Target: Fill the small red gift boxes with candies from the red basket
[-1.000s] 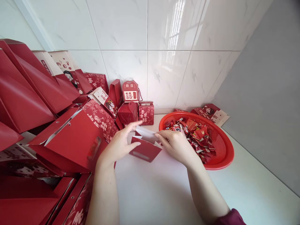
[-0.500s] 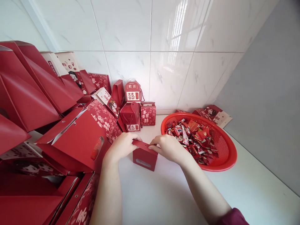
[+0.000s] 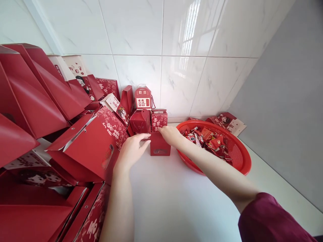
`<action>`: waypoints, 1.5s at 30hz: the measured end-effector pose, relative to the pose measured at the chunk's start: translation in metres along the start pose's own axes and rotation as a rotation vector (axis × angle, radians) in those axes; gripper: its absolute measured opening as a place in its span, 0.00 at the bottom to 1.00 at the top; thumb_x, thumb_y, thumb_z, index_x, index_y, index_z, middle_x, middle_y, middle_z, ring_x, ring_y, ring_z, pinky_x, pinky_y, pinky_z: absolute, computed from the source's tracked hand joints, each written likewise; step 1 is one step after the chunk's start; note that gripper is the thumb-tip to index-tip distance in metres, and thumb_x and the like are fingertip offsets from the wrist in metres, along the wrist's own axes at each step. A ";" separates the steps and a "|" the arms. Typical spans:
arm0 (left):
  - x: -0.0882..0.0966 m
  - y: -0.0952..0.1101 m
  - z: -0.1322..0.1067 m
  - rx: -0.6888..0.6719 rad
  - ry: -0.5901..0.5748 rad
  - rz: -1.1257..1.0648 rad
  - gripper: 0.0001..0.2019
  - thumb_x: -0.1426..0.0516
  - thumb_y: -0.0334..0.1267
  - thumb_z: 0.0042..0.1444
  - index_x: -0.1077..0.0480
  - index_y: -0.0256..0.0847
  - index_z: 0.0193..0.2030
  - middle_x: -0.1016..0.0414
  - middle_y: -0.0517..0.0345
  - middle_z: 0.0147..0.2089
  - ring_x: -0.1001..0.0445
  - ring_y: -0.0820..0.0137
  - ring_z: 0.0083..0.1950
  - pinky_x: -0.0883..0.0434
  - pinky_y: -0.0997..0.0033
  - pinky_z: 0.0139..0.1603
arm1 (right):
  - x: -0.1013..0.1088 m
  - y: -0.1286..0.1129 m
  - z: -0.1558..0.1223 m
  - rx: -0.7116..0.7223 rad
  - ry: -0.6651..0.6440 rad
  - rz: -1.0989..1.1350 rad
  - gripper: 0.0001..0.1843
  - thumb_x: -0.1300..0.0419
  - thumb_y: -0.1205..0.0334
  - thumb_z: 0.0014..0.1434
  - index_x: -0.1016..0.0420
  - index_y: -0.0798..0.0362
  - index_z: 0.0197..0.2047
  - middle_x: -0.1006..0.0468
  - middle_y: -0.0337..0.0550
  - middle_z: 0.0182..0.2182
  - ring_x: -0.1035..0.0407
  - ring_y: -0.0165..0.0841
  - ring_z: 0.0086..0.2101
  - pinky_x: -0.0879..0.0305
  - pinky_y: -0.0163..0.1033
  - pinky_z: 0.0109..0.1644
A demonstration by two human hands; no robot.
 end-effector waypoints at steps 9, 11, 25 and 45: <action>0.018 0.004 -0.009 0.011 0.053 -0.010 0.16 0.50 0.44 0.64 0.25 0.47 0.52 0.22 0.61 0.53 0.24 0.65 0.53 0.31 0.67 0.55 | -0.011 0.024 0.058 -0.170 -0.034 -0.058 0.18 0.42 0.55 0.65 0.29 0.59 0.53 0.26 0.51 0.48 0.28 0.36 0.46 0.29 0.47 0.50; 0.017 0.003 -0.009 0.011 0.040 -0.016 0.16 0.50 0.44 0.64 0.25 0.48 0.52 0.21 0.62 0.52 0.24 0.65 0.54 0.31 0.67 0.56 | -0.013 0.028 0.067 -0.173 -0.019 -0.057 0.18 0.42 0.56 0.65 0.29 0.59 0.53 0.26 0.50 0.49 0.29 0.37 0.47 0.30 0.47 0.50; 0.012 0.005 -0.008 0.045 -0.043 0.044 0.15 0.51 0.45 0.65 0.25 0.51 0.50 0.21 0.66 0.51 0.23 0.65 0.50 0.30 0.68 0.50 | -0.020 0.043 0.086 -0.081 0.035 0.026 0.12 0.44 0.65 0.65 0.29 0.61 0.50 0.25 0.53 0.48 0.29 0.37 0.47 0.31 0.43 0.50; 0.008 0.015 -0.012 0.012 -0.122 0.035 0.16 0.49 0.47 0.63 0.25 0.49 0.51 0.20 0.61 0.48 0.22 0.65 0.49 0.30 0.68 0.51 | -0.017 0.065 0.038 -0.075 0.160 0.374 0.34 0.35 0.57 0.57 0.41 0.55 0.63 0.37 0.54 0.60 0.31 0.36 0.51 0.36 0.36 0.54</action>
Point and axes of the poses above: each hand's wrist, its own z-axis towards the middle knuckle, its own x-axis out of the back of the hand, y = z × x, the point moved 2 cm from there along z, towards the middle knuckle
